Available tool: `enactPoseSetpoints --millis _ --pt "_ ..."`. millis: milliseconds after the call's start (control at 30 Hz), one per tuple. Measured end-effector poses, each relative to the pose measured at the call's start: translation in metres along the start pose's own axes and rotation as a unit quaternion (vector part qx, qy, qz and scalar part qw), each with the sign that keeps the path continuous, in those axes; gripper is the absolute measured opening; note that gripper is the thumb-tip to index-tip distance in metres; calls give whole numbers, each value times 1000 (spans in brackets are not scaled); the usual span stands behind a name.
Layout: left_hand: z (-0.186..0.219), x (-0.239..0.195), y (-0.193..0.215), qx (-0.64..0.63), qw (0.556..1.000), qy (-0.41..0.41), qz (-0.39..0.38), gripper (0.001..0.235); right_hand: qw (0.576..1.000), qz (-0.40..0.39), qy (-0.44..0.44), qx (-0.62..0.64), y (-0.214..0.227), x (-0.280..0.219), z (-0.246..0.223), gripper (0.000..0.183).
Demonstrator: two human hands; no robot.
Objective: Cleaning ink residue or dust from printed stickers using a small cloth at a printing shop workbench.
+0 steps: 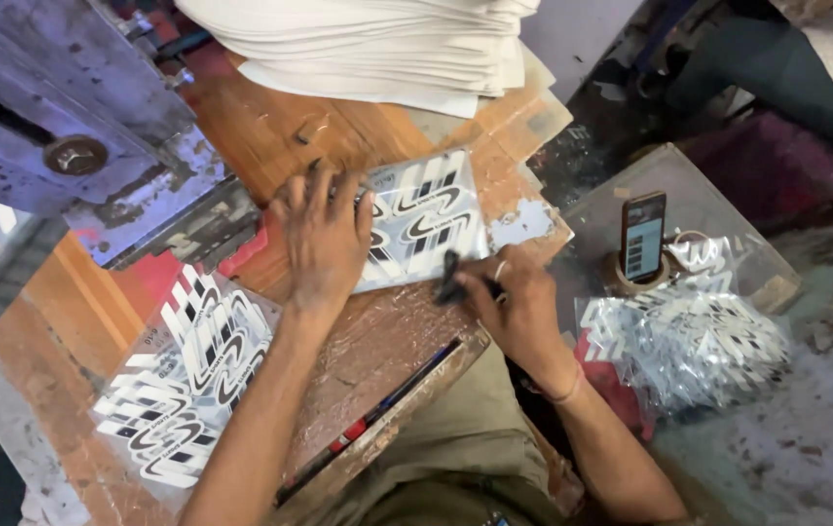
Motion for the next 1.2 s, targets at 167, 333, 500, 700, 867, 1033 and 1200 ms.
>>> enactPoseSetpoints --millis 167,333,500,700,867,1033,1200 --pt "5 -15 51 -22 991 -101 88 16 989 -60 48 122 39 -18 -5 12" --pt "-41 -110 152 -39 999 -11 35 26 951 -41 -184 246 31 -57 35 14" --pt "-111 -161 163 292 943 152 -39 45 909 -59 -249 328 23 -39 11 23" --pt "-20 -83 94 -40 998 35 16 61 988 11 128 90 5 73 -39 19" --pt "-10 5 12 -30 999 -8 18 47 981 -13 191 -23 -57 105 -2 19" --pt "-7 11 -1 -45 998 21 39 34 967 -74 227 -89 -52 70 1 11" --pt "-9 8 3 -37 992 -47 114 24 979 -76 179 -62 -58 104 45 12"
Point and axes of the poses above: each hand's wrist, its own x-axis towards the middle knuckle, its own y-axis out of the back of the hand, z = x × y, the point moved 1 cm from there along x, towards the middle knuckle, and after that the axes turned 9 degrees about y, right-handed, at the moved point
